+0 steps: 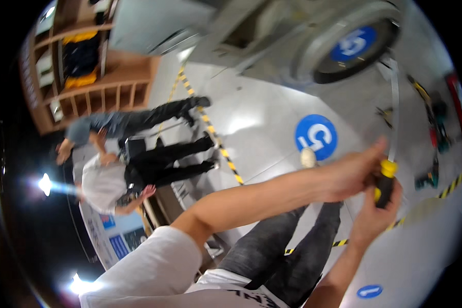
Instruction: The person uses a screwdriver to remove screws from the detergent drawer housing of a washing machine and then positions a metal panel onto the back of the appliance.
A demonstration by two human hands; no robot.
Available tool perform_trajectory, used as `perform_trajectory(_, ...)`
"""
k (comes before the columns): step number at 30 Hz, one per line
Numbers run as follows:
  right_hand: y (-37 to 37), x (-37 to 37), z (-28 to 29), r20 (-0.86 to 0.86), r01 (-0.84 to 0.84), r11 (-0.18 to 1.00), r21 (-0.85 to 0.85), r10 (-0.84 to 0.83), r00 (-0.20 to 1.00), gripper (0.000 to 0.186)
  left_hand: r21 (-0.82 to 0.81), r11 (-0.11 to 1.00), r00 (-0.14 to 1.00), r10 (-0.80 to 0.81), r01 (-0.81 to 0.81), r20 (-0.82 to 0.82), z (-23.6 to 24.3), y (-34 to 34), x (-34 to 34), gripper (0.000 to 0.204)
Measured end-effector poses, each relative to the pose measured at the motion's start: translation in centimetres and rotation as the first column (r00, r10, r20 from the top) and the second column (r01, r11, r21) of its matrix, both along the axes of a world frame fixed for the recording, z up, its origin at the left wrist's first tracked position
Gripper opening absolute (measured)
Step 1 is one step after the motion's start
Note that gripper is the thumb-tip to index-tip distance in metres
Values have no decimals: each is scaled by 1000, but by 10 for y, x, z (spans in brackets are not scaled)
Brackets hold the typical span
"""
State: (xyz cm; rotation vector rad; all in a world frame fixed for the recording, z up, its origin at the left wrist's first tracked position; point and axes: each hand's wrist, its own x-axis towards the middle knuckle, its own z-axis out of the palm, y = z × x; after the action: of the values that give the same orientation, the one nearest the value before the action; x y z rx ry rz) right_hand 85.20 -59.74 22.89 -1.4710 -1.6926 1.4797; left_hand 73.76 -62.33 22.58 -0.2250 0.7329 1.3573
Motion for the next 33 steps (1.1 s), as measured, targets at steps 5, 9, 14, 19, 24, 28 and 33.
perform_trajectory(5,-5,-20,25,111,-72,996,-49,78,991,38,25,997,996,79,-78,-36,7,-17,-8,55)
perform_trajectory(9,-19,-36,36,56,-154,986,-70,158,986,36,29,991,990,133,-131,-47,27,-43,-24,52)
perform_trajectory(14,-40,-48,38,-61,-267,950,-162,260,964,36,94,958,963,271,-270,11,34,-79,-36,48)
perform_trajectory(19,-61,-61,41,-162,-343,900,-269,309,937,38,83,941,944,324,-328,58,30,-115,-47,46)
perform_trajectory(24,-78,-82,48,-165,-218,949,-227,183,969,35,5,906,900,420,-424,112,37,-131,-59,40)
perform_trajectory(28,-91,-107,57,-266,-108,924,-366,7,964,19,43,886,835,450,-461,-315,45,-144,-45,31)
perform_trajectory(33,-73,-99,61,-412,-19,690,-724,-410,814,23,-5,888,498,253,-460,-829,54,-119,-27,23)
